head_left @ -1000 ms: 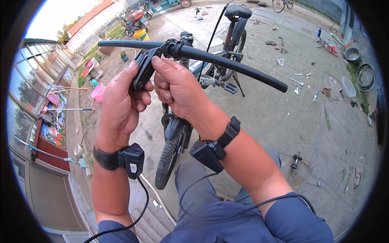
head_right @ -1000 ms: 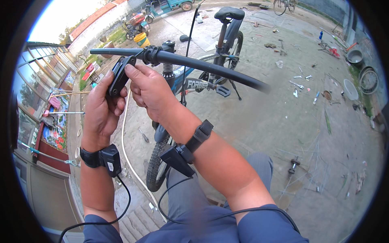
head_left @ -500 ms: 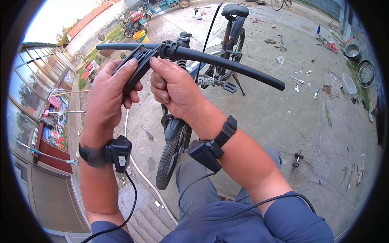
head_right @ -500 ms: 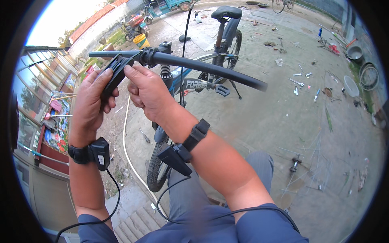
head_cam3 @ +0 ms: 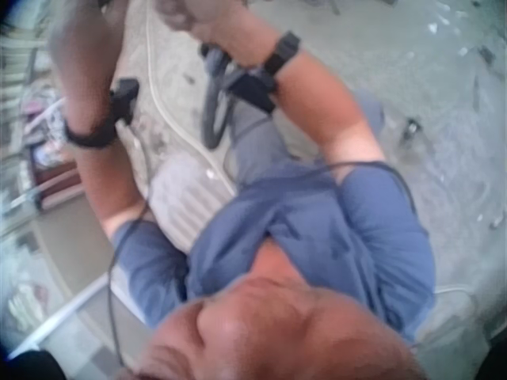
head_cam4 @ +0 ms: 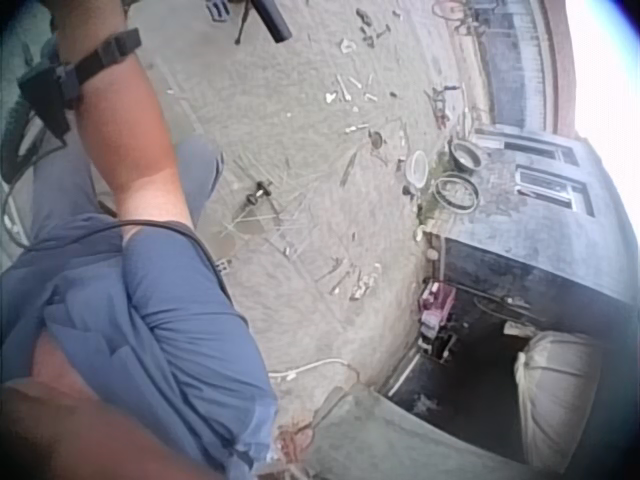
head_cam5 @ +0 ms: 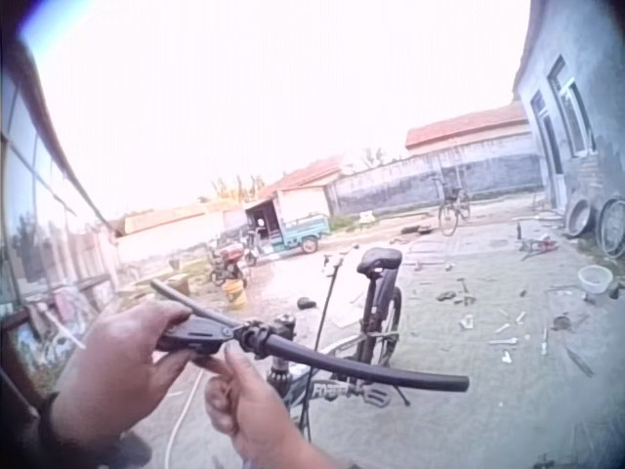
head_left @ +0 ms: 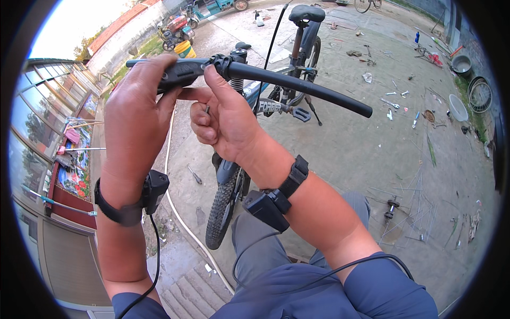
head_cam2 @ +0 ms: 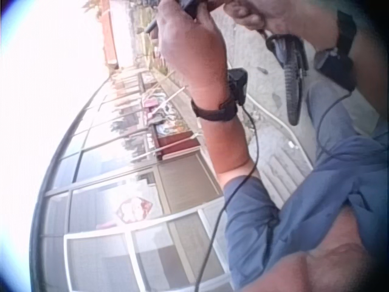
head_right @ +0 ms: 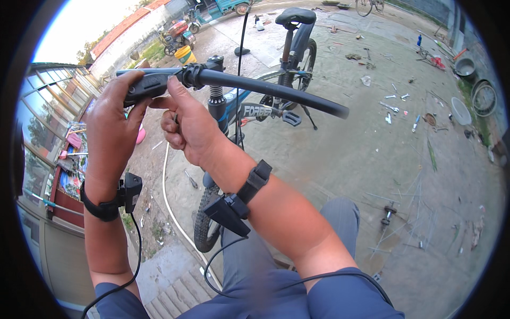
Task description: The person installs a black bicycle shifter onto the handlebar of a mountain bike. They align the shifter, slide it onto the handlebar, and then repeatedly adjust its position and orientation to fit it correctly.
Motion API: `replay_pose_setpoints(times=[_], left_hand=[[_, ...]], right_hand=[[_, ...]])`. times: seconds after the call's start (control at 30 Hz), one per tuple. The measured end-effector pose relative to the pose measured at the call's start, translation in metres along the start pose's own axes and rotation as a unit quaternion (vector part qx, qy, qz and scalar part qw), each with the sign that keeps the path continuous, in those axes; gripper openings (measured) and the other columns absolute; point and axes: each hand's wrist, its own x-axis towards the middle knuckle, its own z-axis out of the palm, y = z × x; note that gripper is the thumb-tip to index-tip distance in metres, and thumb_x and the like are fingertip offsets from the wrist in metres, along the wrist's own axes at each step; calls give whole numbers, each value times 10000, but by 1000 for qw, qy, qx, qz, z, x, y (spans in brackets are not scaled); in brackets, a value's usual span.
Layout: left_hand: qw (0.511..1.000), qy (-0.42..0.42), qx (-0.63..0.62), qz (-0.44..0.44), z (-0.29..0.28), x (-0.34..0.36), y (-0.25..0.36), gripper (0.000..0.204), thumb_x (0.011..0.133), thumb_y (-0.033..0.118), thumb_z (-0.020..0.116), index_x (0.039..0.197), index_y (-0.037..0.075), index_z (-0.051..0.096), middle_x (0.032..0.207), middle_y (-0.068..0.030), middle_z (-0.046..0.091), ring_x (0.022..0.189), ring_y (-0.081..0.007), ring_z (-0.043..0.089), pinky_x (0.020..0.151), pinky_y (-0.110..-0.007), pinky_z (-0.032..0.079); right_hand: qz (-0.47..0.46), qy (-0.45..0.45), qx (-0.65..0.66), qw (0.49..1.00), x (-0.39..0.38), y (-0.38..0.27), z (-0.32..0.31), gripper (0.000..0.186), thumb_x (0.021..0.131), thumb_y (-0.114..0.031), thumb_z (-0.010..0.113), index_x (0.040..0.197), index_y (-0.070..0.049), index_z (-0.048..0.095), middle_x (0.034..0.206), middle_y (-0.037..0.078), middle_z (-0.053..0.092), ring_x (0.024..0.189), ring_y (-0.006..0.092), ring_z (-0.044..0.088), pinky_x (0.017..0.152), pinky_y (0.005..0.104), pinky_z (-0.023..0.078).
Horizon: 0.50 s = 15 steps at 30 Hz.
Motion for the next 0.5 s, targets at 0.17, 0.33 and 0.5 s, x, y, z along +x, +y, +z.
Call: replay_pose_setpoints(times=[0.17, 0.33, 0.5], left_hand=[[995, 13, 30, 93, 5, 0, 3, 375, 792, -51, 702, 1134, 98, 667, 1157, -111, 642, 1037, -333, 632, 827, -412, 536], [985, 8, -126, -122, 3, -16, 5, 503, 811, 55, 732, 1294, 55, 592, 1092, -85, 656, 1001, -219, 650, 718, -317, 517], [958, -38, -185, -215, 0, -23, 6, 519, 824, 200, 805, 1267, 11, 610, 997, -74, 660, 946, -177, 650, 669, -281, 483]], right_hand=[[5, -18, 52, 998, 10, 1, 10, 447, 980, -619, 560, 902, -179, 575, 610, -58, 402, 445, 68, 355, 412, 237, 255], [6, -53, 136, 989, 17, 7, 7, 381, 1000, -562, 571, 866, -209, 519, 621, -63, 417, 455, 77, 373, 419, 233, 277], [6, -79, 166, 983, 18, 9, 7, 359, 1041, -541, 468, 1026, -207, 600, 640, -60, 435, 465, 81, 387, 421, 230, 286]])
